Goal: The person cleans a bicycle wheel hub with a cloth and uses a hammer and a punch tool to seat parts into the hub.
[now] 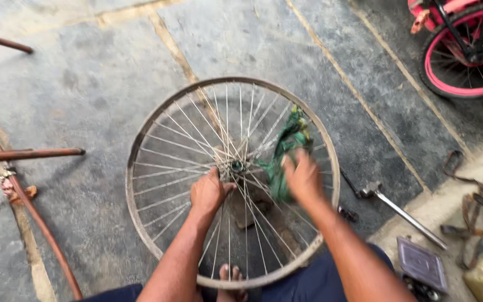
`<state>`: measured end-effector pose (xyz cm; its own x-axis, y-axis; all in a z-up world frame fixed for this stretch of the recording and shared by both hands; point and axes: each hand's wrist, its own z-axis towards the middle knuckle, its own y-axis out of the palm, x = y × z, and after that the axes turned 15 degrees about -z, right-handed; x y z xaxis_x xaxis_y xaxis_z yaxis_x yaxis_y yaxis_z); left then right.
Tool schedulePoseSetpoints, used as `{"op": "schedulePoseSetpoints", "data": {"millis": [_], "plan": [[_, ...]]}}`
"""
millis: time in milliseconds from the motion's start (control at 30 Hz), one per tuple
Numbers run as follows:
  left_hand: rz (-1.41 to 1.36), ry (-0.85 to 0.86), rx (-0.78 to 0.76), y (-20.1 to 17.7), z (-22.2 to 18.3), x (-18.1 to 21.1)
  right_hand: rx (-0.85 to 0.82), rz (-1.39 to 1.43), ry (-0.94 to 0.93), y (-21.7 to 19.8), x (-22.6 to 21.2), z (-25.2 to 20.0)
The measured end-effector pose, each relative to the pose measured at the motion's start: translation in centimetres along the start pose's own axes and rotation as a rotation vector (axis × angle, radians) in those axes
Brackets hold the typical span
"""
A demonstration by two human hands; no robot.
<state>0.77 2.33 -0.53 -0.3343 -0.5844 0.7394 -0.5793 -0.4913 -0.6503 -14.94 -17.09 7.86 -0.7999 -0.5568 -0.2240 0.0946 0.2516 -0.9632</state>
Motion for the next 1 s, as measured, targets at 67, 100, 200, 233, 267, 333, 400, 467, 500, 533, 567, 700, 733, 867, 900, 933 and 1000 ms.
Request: {"op": "schedulePoseSetpoints", "data": {"millis": [67, 100, 200, 233, 267, 333, 400, 467, 500, 533, 567, 700, 733, 867, 900, 933, 1000], "plan": [[0.014, -0.029, -0.029, 0.3, -1.2, 0.4, 0.212, -0.242, -0.084, -0.6, 1.5, 1.9], [-0.001, -0.021, -0.015, 0.0, -1.2, 0.6, 0.143, -0.346, -0.077, -0.5, 1.6, 3.3], [0.026, -0.078, -0.068, -0.3, -0.9, 1.3, -0.179, -0.415, -0.086, 2.1, 2.7, 5.0], [0.046, -0.11, -0.096, -0.3, -0.7, 1.4, -0.301, -0.396, -0.097, 3.3, 2.9, 5.5], [0.039, -0.07, -0.067, -0.2, -0.7, 1.5, -0.233, -0.403, -0.198, 3.9, 3.4, 5.9], [0.028, 0.001, -0.014, 0.0, -0.9, 1.4, -0.1, -0.411, -0.396, 4.5, 4.5, 5.5], [0.034, -0.04, -0.051, -0.4, -0.8, 1.5, -0.037, -0.429, -0.365, 4.5, 3.8, 3.7], [0.031, -0.056, -0.073, -0.5, -0.7, 1.6, -0.045, -0.375, -0.29, 4.0, 2.5, 0.3], [0.028, -0.053, -0.074, -0.5, -0.7, 1.6, -0.083, -0.309, -0.232, 3.8, 1.9, -1.8], [0.025, -0.05, -0.075, -0.5, -0.8, 1.5, -0.226, -0.274, -0.195, 3.9, 1.1, -4.1], [0.017, -0.058, -0.073, -0.6, -0.8, 1.5, -0.366, -0.236, -0.155, 4.4, 0.6, -6.7], [0.0, -0.087, -0.071, -1.3, -0.8, 2.0, -0.732, 0.043, -0.619, 10.2, 1.6, -19.7], [0.0, -0.096, -0.077, -1.3, -1.0, 2.2, -0.998, 0.135, -0.66, 12.7, 1.8, -21.9], [0.051, -0.124, -0.115, -1.9, -1.2, 3.0, -0.997, 0.221, -0.914, 18.2, 3.0, -23.8], [0.076, -0.178, -0.154, -2.1, -1.0, 3.1, -0.907, 0.214, -0.981, 17.9, 2.5, -23.7], [0.101, -0.232, -0.192, -2.2, -0.6, 3.0, -0.89, 0.184, -0.971, 16.8, 1.7, -23.4], [-0.063, -0.217, -0.094, -2.6, 0.7, 1.8, -0.901, 0.108, -0.876, 12.5, -0.1, -21.4]]}}
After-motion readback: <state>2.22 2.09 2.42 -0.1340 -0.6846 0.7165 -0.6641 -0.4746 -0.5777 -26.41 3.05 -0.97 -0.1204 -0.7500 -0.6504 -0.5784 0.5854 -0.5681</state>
